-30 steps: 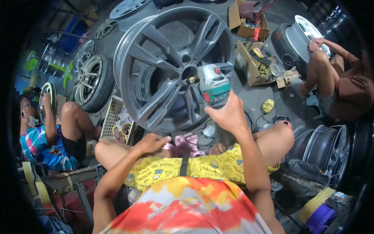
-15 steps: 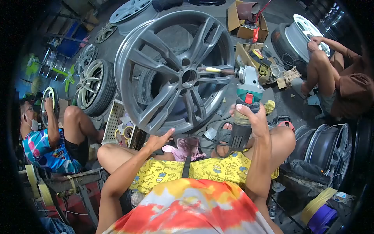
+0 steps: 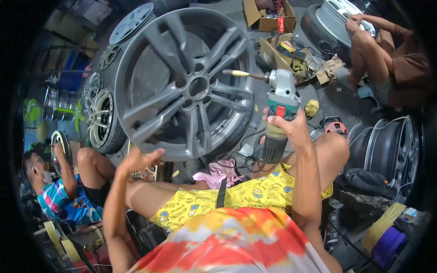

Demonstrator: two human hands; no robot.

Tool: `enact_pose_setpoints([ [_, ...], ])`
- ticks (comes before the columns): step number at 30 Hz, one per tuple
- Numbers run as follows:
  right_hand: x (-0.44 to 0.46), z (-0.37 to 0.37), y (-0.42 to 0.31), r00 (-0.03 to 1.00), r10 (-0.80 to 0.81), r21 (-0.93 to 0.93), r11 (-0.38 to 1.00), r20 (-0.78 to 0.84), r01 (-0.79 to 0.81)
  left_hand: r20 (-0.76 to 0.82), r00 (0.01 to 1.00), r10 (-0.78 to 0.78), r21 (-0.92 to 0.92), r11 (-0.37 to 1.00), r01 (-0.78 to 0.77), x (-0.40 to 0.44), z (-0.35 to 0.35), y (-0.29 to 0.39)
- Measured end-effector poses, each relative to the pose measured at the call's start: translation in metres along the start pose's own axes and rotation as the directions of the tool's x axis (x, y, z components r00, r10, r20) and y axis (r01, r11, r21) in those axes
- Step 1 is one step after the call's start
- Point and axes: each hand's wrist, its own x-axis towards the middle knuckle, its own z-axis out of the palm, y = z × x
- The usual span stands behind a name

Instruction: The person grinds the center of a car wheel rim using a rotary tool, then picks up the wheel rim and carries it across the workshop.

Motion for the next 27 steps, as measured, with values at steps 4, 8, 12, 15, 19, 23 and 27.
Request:
enact_pose_setpoints([
  [4,-0.001,-0.003,0.007,0.996,-0.031,-0.153,0.987,0.078,0.043,0.151,0.987,-0.052,0.285,0.958,0.006,0.018,-0.068,0.037],
  [8,-0.004,0.019,0.009,0.997,-0.034,-0.34,0.938,0.075,0.058,0.112,0.988,-0.103,0.309,0.949,0.064,0.014,-0.062,0.037],
  [12,0.007,0.052,0.016,0.968,-0.236,-0.557,0.795,0.082,0.241,0.09,0.967,-0.239,0.489,0.857,0.166,-0.009,-0.058,0.047],
  [15,0.015,0.084,0.007,0.906,-0.397,-0.638,0.663,0.144,0.392,0.174,0.971,-0.166,0.567,0.823,0.039,-0.034,-0.044,0.058],
  [19,0.022,0.109,0.009,0.867,-0.463,-0.74,0.515,0.186,0.434,0.283,0.958,0.045,0.578,0.789,-0.208,-0.03,-0.007,0.062],
  [23,0.016,0.119,0.017,0.906,-0.381,-0.776,0.508,0.186,0.373,0.327,0.887,0.327,0.38,0.814,-0.44,0.002,0.041,0.052],
  [27,0.017,0.117,0.003,0.958,-0.239,-0.689,0.668,0.159,0.281,0.374,0.852,0.367,0.175,0.874,-0.453,0.04,0.088,0.048],
])
